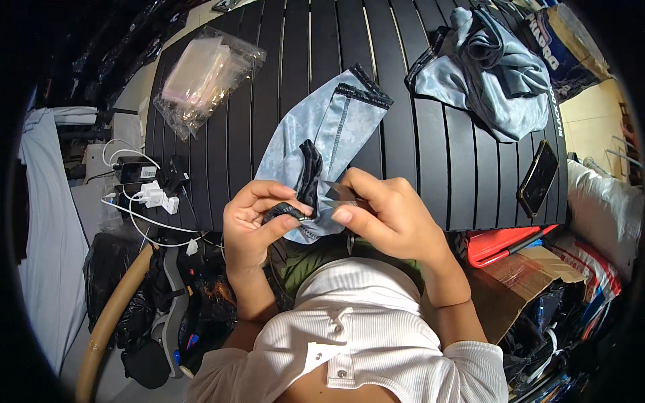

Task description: Trimming excess threads and finishing textile arm sleeves using small snips.

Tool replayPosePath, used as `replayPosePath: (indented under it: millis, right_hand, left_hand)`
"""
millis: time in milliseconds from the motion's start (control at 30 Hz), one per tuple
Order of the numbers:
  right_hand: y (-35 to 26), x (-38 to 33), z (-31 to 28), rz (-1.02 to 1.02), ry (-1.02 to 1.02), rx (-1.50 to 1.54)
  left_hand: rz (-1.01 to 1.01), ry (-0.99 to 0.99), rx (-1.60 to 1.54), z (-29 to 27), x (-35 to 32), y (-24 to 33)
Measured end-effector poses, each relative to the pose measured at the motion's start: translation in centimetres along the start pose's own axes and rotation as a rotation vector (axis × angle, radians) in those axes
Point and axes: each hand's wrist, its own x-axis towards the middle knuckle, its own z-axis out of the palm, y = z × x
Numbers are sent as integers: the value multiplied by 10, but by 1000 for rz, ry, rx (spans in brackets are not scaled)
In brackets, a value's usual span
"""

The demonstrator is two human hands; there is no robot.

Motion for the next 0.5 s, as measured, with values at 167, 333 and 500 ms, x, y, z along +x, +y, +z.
replayPosePath:
  millis: [167, 333, 500]
  right_hand:
    - [-1, 1, 1, -17, -107, -1]
    - [1, 1, 6, 64, 45, 61]
    - [11, 5, 18, -129, 153, 51]
  left_hand:
    - [47, 29, -31, -4, 0, -4]
    - [187, -28, -69, -7, 1, -10]
    - [238, -13, -55, -5, 2, -16]
